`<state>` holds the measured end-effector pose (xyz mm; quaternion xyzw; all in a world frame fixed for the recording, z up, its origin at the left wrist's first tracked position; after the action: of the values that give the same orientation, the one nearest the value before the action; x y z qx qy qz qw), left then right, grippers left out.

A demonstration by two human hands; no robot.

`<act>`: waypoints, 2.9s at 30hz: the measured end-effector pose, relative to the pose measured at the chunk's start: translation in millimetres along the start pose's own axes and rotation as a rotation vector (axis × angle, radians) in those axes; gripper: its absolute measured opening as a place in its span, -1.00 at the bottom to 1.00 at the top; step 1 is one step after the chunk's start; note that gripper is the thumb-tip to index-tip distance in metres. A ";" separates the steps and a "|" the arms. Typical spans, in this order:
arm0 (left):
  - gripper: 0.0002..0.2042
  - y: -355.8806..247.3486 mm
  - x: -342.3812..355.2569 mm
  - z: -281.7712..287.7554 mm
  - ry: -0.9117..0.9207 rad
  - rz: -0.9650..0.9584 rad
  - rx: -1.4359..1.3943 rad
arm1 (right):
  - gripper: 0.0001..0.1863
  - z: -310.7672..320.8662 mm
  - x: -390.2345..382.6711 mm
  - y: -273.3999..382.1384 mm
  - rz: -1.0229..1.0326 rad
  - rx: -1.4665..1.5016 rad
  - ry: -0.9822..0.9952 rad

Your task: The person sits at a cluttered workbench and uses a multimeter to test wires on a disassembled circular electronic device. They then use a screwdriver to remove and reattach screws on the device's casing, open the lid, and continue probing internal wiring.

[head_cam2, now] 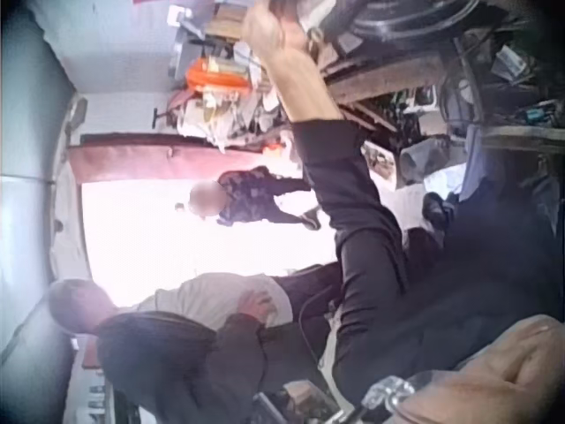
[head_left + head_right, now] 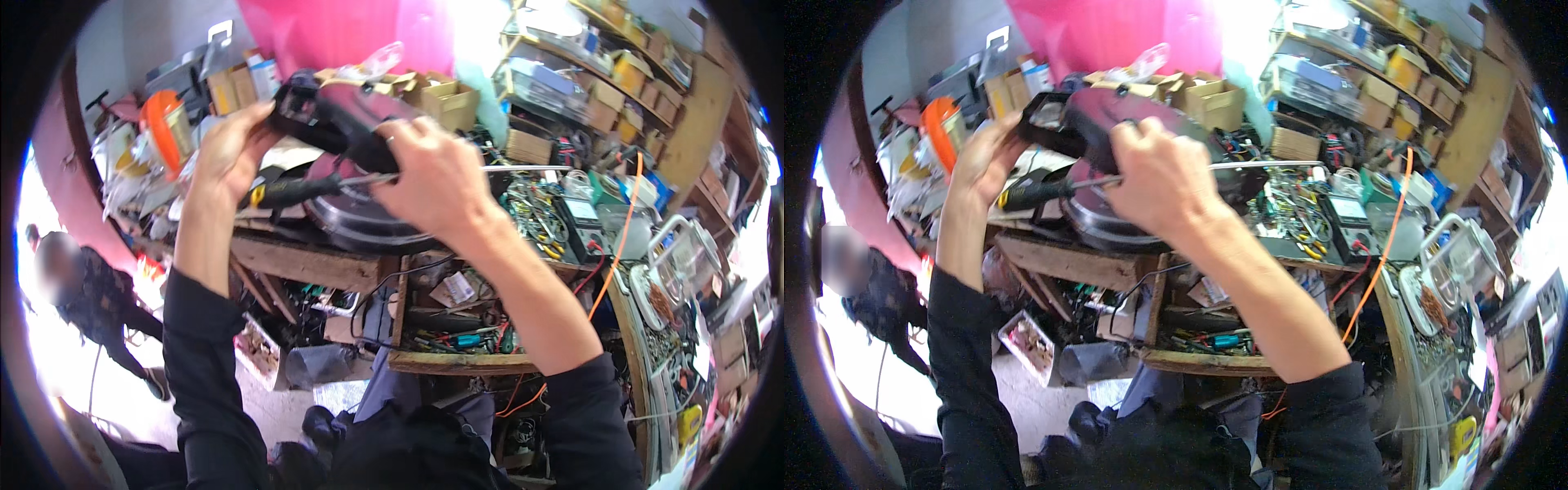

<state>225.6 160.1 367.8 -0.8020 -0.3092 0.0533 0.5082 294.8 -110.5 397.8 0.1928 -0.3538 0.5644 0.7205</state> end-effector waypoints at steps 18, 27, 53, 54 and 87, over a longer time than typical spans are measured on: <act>-0.67 -43.1 8.5 -76.5 0.147 -0.179 0.107 | -0.37 40.8 -4.8 -62.0 -0.193 0.284 -0.095; -0.69 -38.2 17.0 -63.9 0.285 -0.235 0.132 | -0.68 40.2 -66.6 -206.3 -0.834 0.750 -0.261; -0.67 -54.5 -12.6 -90.8 0.427 -0.474 0.646 | -0.76 -48.2 -143.9 19.6 0.206 0.299 -0.242; -0.68 -53.7 -11.0 -91.0 0.397 -0.496 0.671 | -0.73 -62.7 -133.6 44.0 0.256 0.324 -0.184; -0.64 -33.5 -86.9 -186.4 0.208 -1.224 1.347 | -0.61 -80.1 -110.9 69.2 0.448 0.285 -0.087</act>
<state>215.6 -23.7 465.3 -0.0331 -0.5364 -0.1287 0.8334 240.0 -111.4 254.6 0.2331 -0.3351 0.7452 0.5273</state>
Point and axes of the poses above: each hand's wrist, its own x-axis towards the middle knuckle, its own z-axis out of the back of the hand, y = z × x, the point moved 7 cm from there along x, towards the middle knuckle, and after that the axes turned 8 degrees about z, right-handed, at the moved point
